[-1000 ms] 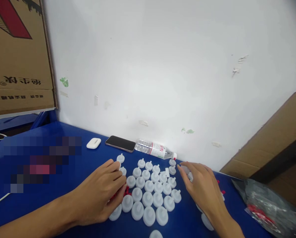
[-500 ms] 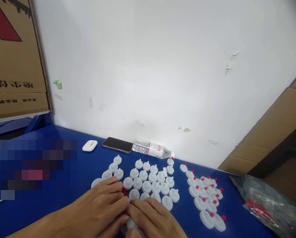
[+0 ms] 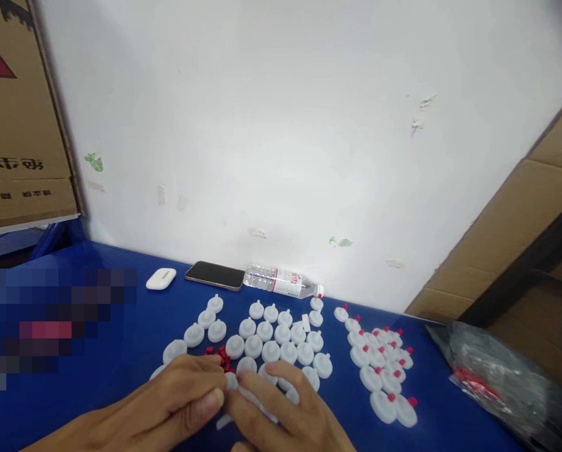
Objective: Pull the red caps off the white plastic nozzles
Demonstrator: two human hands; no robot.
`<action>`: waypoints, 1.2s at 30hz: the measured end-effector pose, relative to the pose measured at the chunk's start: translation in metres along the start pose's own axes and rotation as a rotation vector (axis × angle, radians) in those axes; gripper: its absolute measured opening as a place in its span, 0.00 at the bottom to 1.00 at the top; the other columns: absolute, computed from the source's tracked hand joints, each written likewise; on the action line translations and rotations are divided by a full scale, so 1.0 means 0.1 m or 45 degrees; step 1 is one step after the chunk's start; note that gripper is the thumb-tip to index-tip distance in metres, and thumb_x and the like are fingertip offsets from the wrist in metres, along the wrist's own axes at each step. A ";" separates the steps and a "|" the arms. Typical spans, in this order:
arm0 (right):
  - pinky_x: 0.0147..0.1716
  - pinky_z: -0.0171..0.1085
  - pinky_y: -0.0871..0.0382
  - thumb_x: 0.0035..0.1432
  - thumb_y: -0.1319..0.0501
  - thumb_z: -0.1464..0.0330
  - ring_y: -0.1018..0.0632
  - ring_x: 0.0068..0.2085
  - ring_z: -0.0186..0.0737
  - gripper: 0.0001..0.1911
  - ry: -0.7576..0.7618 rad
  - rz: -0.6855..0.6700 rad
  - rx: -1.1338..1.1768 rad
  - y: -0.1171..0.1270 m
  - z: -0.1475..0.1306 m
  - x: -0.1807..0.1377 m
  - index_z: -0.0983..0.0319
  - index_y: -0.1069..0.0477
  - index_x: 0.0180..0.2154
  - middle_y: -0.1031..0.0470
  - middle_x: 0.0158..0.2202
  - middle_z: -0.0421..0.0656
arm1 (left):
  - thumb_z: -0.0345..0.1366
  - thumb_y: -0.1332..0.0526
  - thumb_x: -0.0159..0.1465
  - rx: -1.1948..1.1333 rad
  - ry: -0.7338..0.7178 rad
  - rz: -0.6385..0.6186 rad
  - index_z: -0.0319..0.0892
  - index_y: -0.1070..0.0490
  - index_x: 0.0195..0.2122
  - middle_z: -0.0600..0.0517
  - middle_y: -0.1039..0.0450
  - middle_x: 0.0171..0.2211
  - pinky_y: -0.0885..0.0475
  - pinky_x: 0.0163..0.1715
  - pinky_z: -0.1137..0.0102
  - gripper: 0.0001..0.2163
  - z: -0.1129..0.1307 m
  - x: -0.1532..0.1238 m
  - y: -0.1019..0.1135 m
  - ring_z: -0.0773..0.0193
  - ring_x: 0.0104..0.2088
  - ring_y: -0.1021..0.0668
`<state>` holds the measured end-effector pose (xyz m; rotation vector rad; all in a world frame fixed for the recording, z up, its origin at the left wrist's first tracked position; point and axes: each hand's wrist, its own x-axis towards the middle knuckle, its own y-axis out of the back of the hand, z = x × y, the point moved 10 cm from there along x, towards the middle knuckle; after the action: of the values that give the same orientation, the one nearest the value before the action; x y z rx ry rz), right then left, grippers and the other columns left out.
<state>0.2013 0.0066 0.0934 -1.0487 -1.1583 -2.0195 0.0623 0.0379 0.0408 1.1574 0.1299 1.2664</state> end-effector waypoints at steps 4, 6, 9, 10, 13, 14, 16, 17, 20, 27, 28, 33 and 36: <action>0.55 0.43 0.33 0.68 0.46 0.81 0.21 0.50 0.39 0.16 -0.042 -0.179 -0.094 0.10 0.35 -0.04 0.60 0.29 0.31 0.18 0.43 0.40 | 0.35 0.51 0.76 0.142 0.004 0.072 0.51 0.26 0.51 0.53 0.19 0.43 0.19 0.38 0.71 0.14 -0.04 0.06 0.14 0.59 0.44 0.18; 0.53 0.46 0.34 0.70 0.45 0.79 0.21 0.49 0.43 0.11 -0.239 -0.249 -0.176 0.16 0.74 -0.16 0.61 0.27 0.38 0.19 0.46 0.43 | 0.32 0.48 0.73 0.251 -0.133 0.014 0.48 0.25 0.42 0.52 0.22 0.34 0.20 0.43 0.66 0.11 0.10 0.18 0.14 0.57 0.39 0.20; 0.49 0.47 0.34 0.75 0.45 0.68 0.20 0.45 0.45 0.07 -0.510 -0.464 -0.365 0.16 1.32 -0.47 0.60 0.28 0.47 0.19 0.44 0.44 | 0.29 0.48 0.70 0.333 -0.231 -0.177 0.45 0.30 0.31 0.53 0.29 0.26 0.25 0.47 0.62 0.11 0.19 0.30 -0.01 0.60 0.29 0.25; 0.50 0.48 0.34 0.76 0.46 0.63 0.20 0.45 0.46 0.11 -0.580 -0.562 -0.452 0.14 1.48 -0.60 0.59 0.30 0.53 0.19 0.45 0.45 | 0.29 0.49 0.70 0.345 -0.193 -0.194 0.44 0.31 0.31 0.53 0.30 0.26 0.27 0.49 0.60 0.12 0.15 0.32 -0.04 0.61 0.29 0.26; 0.45 0.51 0.34 0.77 0.50 0.58 0.19 0.41 0.53 0.19 -0.683 -0.668 -0.547 0.11 1.75 -0.90 0.62 0.28 0.53 0.19 0.42 0.50 | 0.31 0.54 0.73 0.361 -0.039 -0.143 0.44 0.33 0.31 0.54 0.32 0.27 0.34 0.56 0.56 0.15 -0.01 0.34 -0.06 0.62 0.29 0.28; 0.45 0.51 0.34 0.77 0.51 0.58 0.19 0.41 0.54 0.20 -0.706 -0.700 -0.557 0.08 1.80 -0.98 0.63 0.26 0.50 0.19 0.41 0.50 | 0.31 0.55 0.74 0.367 -0.010 -0.122 0.43 0.34 0.31 0.54 0.32 0.28 0.36 0.57 0.55 0.16 -0.04 0.34 -0.06 0.62 0.30 0.29; 0.47 0.51 0.35 0.78 0.54 0.60 0.18 0.41 0.53 0.22 -0.738 -0.771 -0.552 0.01 1.84 -1.12 0.62 0.24 0.47 0.18 0.39 0.49 | 0.33 0.54 0.74 0.379 0.009 -0.103 0.43 0.35 0.30 0.54 0.32 0.28 0.38 0.58 0.55 0.15 -0.07 0.33 -0.06 0.62 0.30 0.29; 0.49 0.51 0.35 0.79 0.55 0.61 0.18 0.41 0.52 0.22 -0.749 -0.807 -0.540 -0.02 1.84 -1.16 0.61 0.24 0.46 0.18 0.38 0.48 | 0.33 0.54 0.74 0.381 0.009 -0.096 0.43 0.35 0.30 0.54 0.32 0.28 0.38 0.58 0.55 0.15 -0.08 0.33 -0.06 0.62 0.30 0.29; 0.53 0.51 0.38 0.79 0.56 0.63 0.18 0.39 0.47 0.23 -0.782 -0.888 -0.498 -0.09 1.83 -1.21 0.59 0.24 0.40 0.18 0.34 0.44 | 0.32 0.54 0.74 0.367 0.001 -0.101 0.44 0.35 0.30 0.54 0.32 0.28 0.38 0.56 0.55 0.15 -0.07 0.35 -0.06 0.61 0.30 0.29; 0.52 0.51 0.36 0.79 0.59 0.62 0.19 0.44 0.49 0.24 -0.956 -0.887 -0.538 0.06 1.98 -1.18 0.58 0.24 0.46 0.18 0.40 0.46 | 0.31 0.51 0.73 0.389 -0.016 -0.163 0.44 0.36 0.29 0.54 0.33 0.26 0.36 0.51 0.58 0.14 -0.07 0.35 -0.09 0.60 0.30 0.30; 0.52 0.52 0.36 0.78 0.59 0.61 0.19 0.46 0.51 0.25 -0.989 -0.882 -0.556 0.09 2.02 -1.21 0.58 0.24 0.46 0.18 0.42 0.48 | 0.31 0.51 0.72 0.393 -0.001 -0.153 0.44 0.36 0.29 0.54 0.33 0.26 0.37 0.52 0.57 0.14 -0.08 0.35 -0.09 0.60 0.30 0.30; 0.56 0.60 0.35 0.77 0.57 0.58 0.24 0.58 0.60 0.26 -1.120 -0.912 -0.579 0.10 2.17 -1.51 0.58 0.24 0.55 0.22 0.55 0.53 | 0.31 0.51 0.71 0.394 0.027 -0.120 0.44 0.37 0.28 0.55 0.35 0.26 0.38 0.57 0.55 0.13 -0.10 0.34 -0.09 0.61 0.29 0.30; 0.60 0.64 0.38 0.77 0.58 0.55 0.27 0.62 0.59 0.27 -1.157 -0.955 -0.503 0.03 2.20 -1.69 0.56 0.25 0.59 0.24 0.60 0.50 | 0.31 0.49 0.69 0.419 0.011 -0.098 0.44 0.36 0.29 0.54 0.32 0.27 0.38 0.58 0.55 0.11 -0.12 0.32 -0.09 0.59 0.31 0.29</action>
<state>0.3677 0.2165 0.0205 -2.1120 -1.8457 -2.4517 0.0725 0.0721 0.0441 1.4134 0.3972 1.2104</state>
